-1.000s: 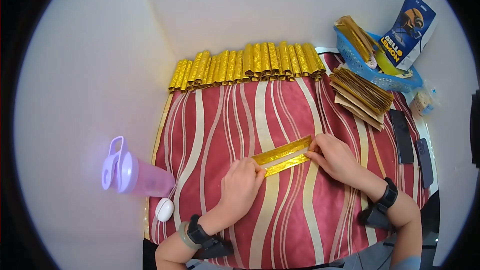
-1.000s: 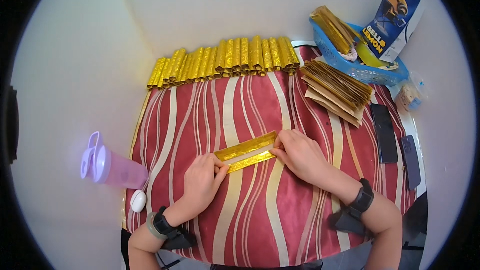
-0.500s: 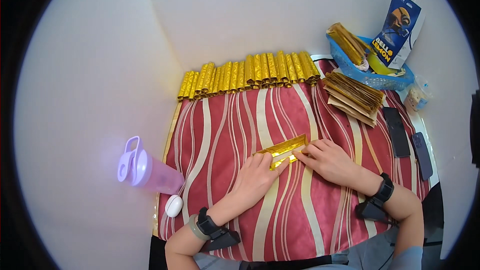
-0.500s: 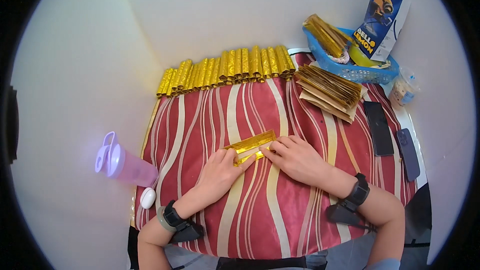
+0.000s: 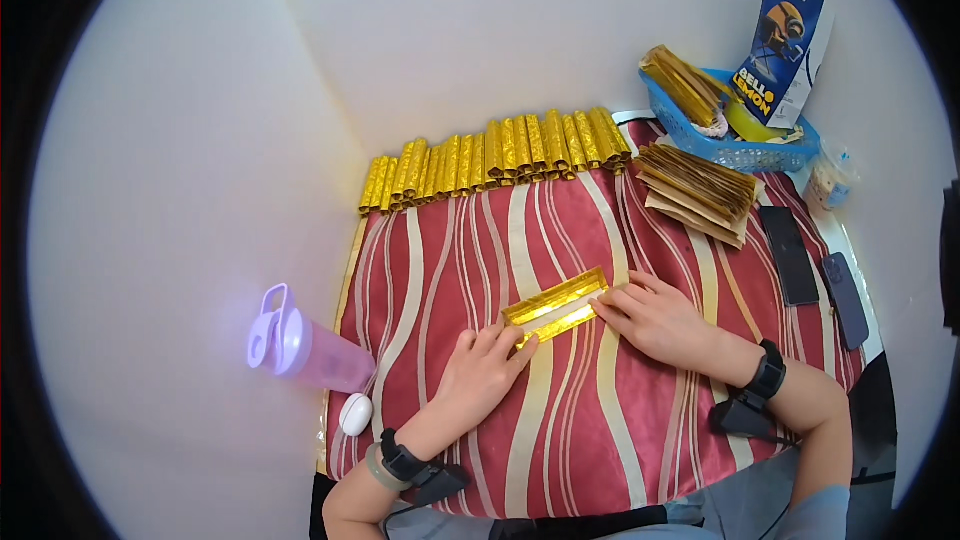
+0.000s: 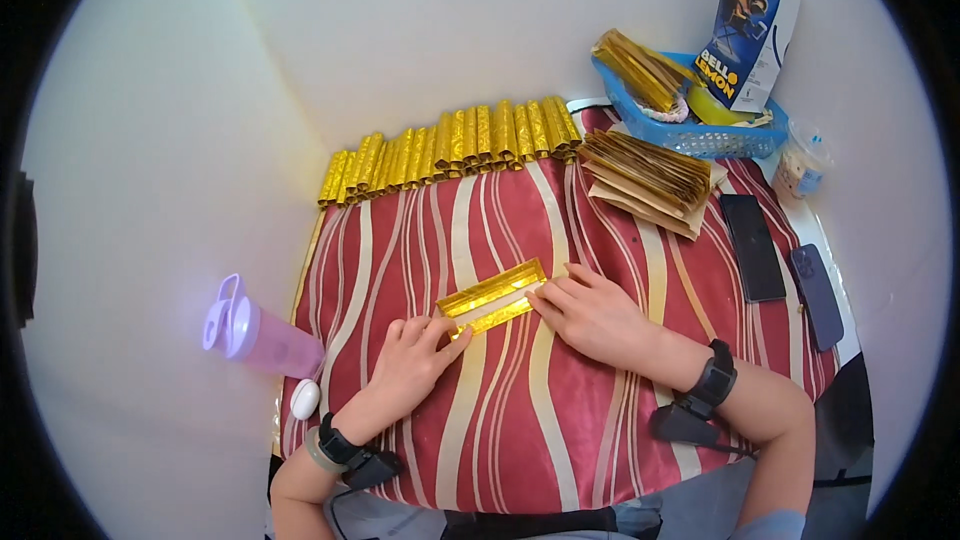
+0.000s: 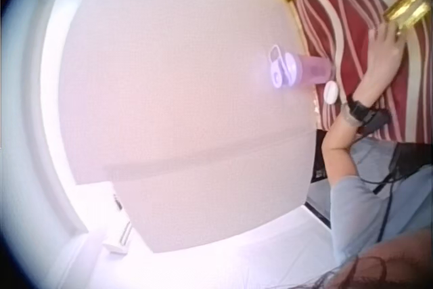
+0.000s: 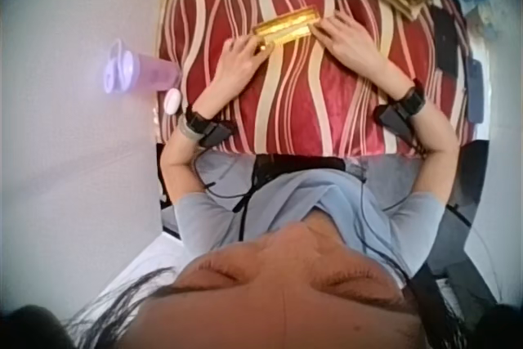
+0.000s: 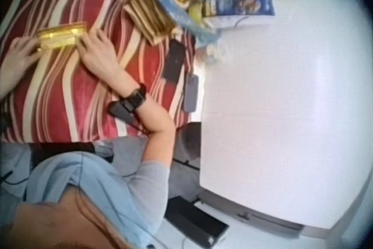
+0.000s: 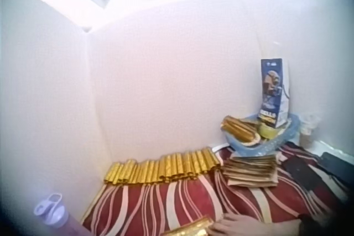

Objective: Folding gold-colored foil sheets into thin rectangular shapes and stacking them.

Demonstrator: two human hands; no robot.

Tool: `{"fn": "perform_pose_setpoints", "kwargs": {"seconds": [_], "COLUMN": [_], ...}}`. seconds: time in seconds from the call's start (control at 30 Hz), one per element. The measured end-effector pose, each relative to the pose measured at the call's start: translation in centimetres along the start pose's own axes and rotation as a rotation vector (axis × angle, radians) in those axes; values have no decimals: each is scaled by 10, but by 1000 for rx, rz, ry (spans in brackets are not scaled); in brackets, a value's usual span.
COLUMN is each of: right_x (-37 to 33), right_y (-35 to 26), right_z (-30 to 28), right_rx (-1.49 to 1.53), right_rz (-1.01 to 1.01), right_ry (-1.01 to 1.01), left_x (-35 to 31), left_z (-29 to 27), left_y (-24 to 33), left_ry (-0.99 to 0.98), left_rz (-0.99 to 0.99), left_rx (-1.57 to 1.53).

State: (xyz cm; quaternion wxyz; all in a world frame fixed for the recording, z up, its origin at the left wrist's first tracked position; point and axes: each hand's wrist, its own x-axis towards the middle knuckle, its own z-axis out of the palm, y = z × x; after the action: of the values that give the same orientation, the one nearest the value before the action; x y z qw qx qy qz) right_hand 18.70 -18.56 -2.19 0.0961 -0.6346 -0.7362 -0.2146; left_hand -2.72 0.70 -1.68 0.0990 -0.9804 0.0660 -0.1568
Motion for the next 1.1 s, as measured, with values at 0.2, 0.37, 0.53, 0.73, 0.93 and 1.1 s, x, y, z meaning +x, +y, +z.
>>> {"fn": "perform_pose_setpoints", "kwargs": {"seconds": [0.2, 0.37, 0.53, 0.73, 0.93, 1.1], "right_x": [-3, -4, 3, 7, 11, 7], "right_y": [-1, -7, -34, -30, 24, 25], "right_z": [0, -9, -17, -22, 3, 6], "right_rx": [-42, 139, 400, 619, 729, 759], "right_rz": [2, -120, -171, 2, 390, 339], "right_ry": [30, -15, -119, -17, 61, -150], "left_x": [-3, 4, 25, 46, 66, 65], "left_z": [-3, 0, 13, 25, 20, 19], "left_y": [1, -8, -5, -12, -36, -44], "left_ry": [24, 40, 91, -61, -272, -188], "left_rz": [-68, -221, -375, -263, 91, 60], "left_rx": [5, 70, -38, -352, -561, -495]}}
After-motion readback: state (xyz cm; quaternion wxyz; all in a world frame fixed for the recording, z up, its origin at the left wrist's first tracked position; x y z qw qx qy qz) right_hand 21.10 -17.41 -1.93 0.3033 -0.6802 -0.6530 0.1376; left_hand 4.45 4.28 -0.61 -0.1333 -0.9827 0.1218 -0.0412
